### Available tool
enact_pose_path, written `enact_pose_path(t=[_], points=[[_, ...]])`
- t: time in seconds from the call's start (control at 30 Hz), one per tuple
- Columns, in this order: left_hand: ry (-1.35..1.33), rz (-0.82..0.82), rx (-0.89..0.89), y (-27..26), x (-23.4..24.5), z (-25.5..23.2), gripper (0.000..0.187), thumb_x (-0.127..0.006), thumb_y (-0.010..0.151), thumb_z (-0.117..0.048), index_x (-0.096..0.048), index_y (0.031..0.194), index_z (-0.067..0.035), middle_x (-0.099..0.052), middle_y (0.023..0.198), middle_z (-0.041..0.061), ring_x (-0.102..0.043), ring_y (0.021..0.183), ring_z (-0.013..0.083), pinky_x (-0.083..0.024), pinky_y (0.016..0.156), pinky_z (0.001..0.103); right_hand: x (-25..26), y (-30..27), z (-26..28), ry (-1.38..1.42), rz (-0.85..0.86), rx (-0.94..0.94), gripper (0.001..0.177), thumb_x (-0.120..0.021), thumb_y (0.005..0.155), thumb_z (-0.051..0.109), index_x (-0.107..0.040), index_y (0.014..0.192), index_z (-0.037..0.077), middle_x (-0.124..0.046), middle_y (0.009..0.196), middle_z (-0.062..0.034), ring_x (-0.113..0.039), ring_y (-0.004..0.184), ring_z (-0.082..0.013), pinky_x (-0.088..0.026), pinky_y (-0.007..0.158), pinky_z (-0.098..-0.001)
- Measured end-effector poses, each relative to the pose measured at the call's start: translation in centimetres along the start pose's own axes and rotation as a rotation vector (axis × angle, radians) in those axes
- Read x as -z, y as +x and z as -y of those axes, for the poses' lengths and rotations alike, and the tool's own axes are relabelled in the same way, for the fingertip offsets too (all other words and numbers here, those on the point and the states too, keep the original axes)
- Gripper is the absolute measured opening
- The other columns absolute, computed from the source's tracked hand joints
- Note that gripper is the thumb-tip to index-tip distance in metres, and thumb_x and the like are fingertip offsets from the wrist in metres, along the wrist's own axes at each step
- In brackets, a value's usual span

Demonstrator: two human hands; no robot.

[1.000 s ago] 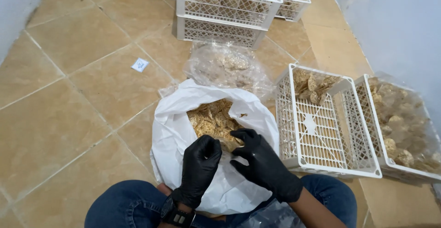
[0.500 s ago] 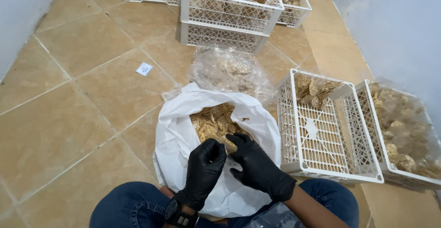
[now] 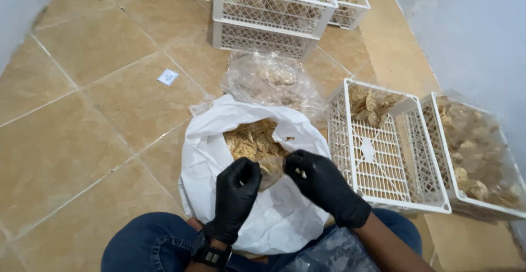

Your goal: Package crackers into small plastic bags and sort them into crates

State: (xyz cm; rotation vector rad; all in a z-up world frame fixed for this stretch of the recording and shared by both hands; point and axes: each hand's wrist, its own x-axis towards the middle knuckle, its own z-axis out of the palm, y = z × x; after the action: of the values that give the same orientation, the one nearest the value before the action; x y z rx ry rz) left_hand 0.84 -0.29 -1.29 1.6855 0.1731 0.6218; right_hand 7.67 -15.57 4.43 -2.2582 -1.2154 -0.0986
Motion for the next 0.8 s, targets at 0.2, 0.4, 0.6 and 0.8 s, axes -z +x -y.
enact_pose_path(t=[0.2,0.4,0.6,0.8], points=[[-0.021,0.029,0.001,0.6,1.5,-0.3,0.029,-0.069,0.075,-0.024,-0.053,0.093,-0.009,-0.056,0.085,0.010,-0.059,0.083,0.0249,-0.049,0.070,0.030,2.7,1.4,3.0,0.119,-0.172,-0.279,0.006,-0.062,0.076,0.009,-0.066,0.081,0.008,-0.066,0.075,-0.0082,-0.064,0.065,-0.0229,-0.051,0.063,-0.0311],[-0.120,0.372,0.046,0.0,1.0,-1.7,0.091,-0.084,0.049,-0.029,-0.039,0.124,0.000,-0.043,0.122,0.027,-0.037,0.117,0.0439,-0.029,0.098,0.049,5.9,2.3,5.9,0.214,-0.213,-0.163,0.005,-0.062,0.078,0.009,-0.067,0.080,0.009,-0.067,0.083,-0.0081,-0.066,0.077,-0.0235,-0.049,0.071,-0.0299],[-0.366,0.382,0.195,-0.5,-1.7,0.6,0.044,-0.079,0.061,-0.012,-0.061,0.101,-0.008,-0.067,0.092,0.010,-0.061,0.091,0.0174,-0.049,0.080,0.033,6.0,2.4,5.9,0.134,-0.374,-0.107,0.004,-0.062,0.081,0.006,-0.063,0.081,0.002,-0.063,0.084,-0.0136,-0.062,0.078,-0.0293,-0.047,0.074,-0.0348],[-0.463,0.404,0.317,-0.3,-1.2,-0.2,0.059,-0.082,0.051,-0.004,-0.057,0.105,-0.002,-0.065,0.094,0.015,-0.060,0.088,0.0177,-0.050,0.078,0.034,5.7,2.1,5.7,0.323,-0.346,-0.212,0.004,-0.060,0.081,0.005,-0.063,0.083,0.003,-0.063,0.079,-0.0113,-0.062,0.077,-0.0226,-0.047,0.076,-0.0334]])
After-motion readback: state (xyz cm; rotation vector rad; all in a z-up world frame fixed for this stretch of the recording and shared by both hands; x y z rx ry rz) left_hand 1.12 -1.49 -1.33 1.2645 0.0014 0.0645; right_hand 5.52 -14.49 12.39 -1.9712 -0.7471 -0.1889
